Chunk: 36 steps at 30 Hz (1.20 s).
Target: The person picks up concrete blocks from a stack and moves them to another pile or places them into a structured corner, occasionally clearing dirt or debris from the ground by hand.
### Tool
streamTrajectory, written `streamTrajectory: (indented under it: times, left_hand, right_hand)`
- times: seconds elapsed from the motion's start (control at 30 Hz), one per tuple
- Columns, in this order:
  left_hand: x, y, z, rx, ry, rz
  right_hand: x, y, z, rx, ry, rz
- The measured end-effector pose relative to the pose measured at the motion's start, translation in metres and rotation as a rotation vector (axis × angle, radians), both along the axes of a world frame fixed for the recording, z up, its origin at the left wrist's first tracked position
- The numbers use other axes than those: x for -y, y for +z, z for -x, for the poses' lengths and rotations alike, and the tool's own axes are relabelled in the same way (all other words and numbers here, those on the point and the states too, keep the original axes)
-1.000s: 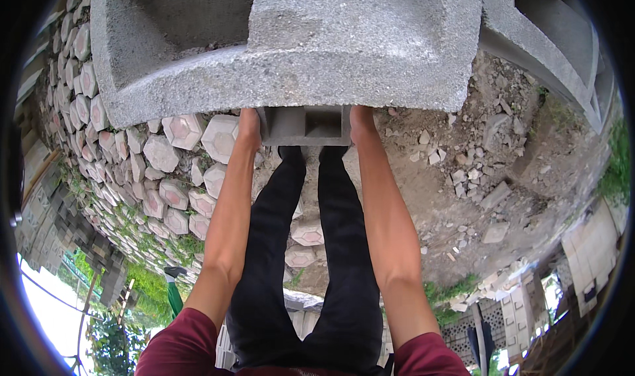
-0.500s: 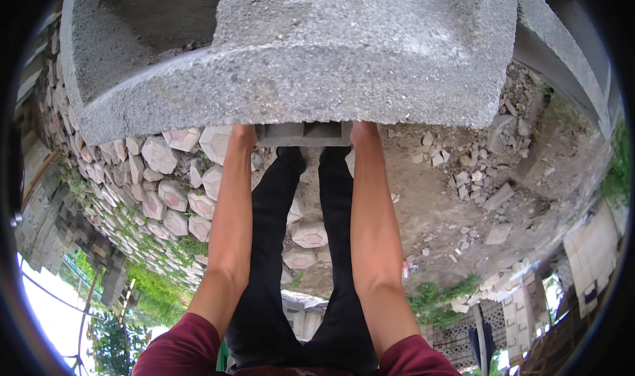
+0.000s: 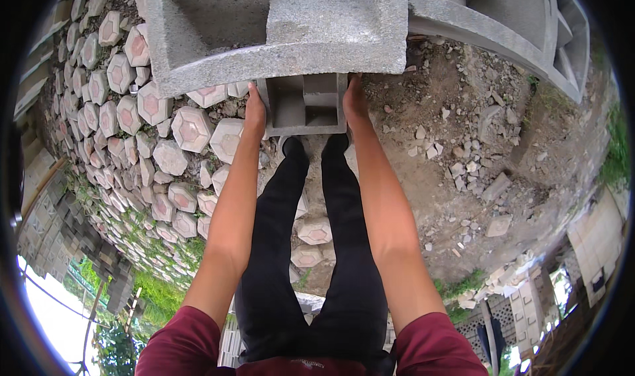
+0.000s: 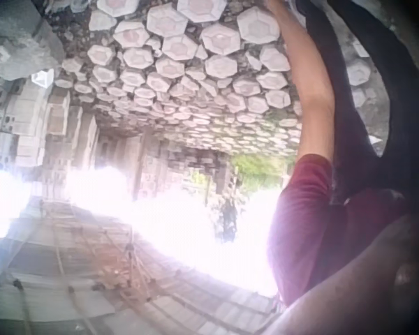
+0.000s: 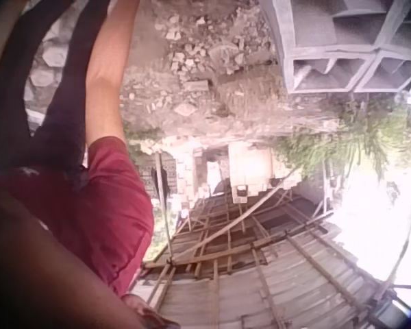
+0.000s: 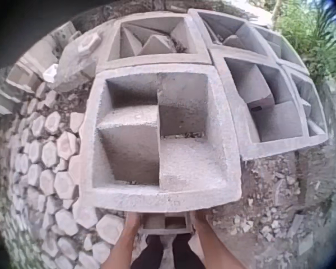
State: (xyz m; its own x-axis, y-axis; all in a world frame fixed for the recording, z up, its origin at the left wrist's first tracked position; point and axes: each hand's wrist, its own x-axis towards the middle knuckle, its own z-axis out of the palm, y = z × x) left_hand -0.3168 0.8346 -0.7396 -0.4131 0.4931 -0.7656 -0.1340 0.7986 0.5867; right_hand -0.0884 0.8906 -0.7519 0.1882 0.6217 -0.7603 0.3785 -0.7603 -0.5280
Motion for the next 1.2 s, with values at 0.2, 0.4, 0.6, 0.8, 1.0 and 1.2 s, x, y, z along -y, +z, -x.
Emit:
streamTrajectory:
  times: [0.2,0.4,0.6,0.8,1.0,1.2]
  left_hand:
    - [0.006,0.14,-0.027,0.164,0.172,-0.167]
    - [0.035,0.325,-0.033,0.402,-0.028,-0.135]
    - [0.0,0.492,-0.105,0.536,-0.299,-0.223]
    - [-0.006,0.554,-0.202,0.634,-0.702,-0.269]
    - [0.036,0.567,-0.314,0.68,-0.957,-0.106]
    - [0.111,0.604,-0.438,0.815,-1.229,-0.087]
  right_hand:
    - [0.012,0.135,-0.006,-0.134,0.118,-0.262]
    - [0.071,0.322,-0.023,-0.406,0.047,-0.229]
    - [0.136,0.492,-0.088,-0.519,-0.258,-0.283]
    - [0.189,0.575,-0.135,-0.465,-0.553,-0.369]
    - [0.293,0.565,-0.209,-0.292,-0.774,-0.662]
    - [0.405,0.607,-0.271,-0.092,-1.125,-0.613]
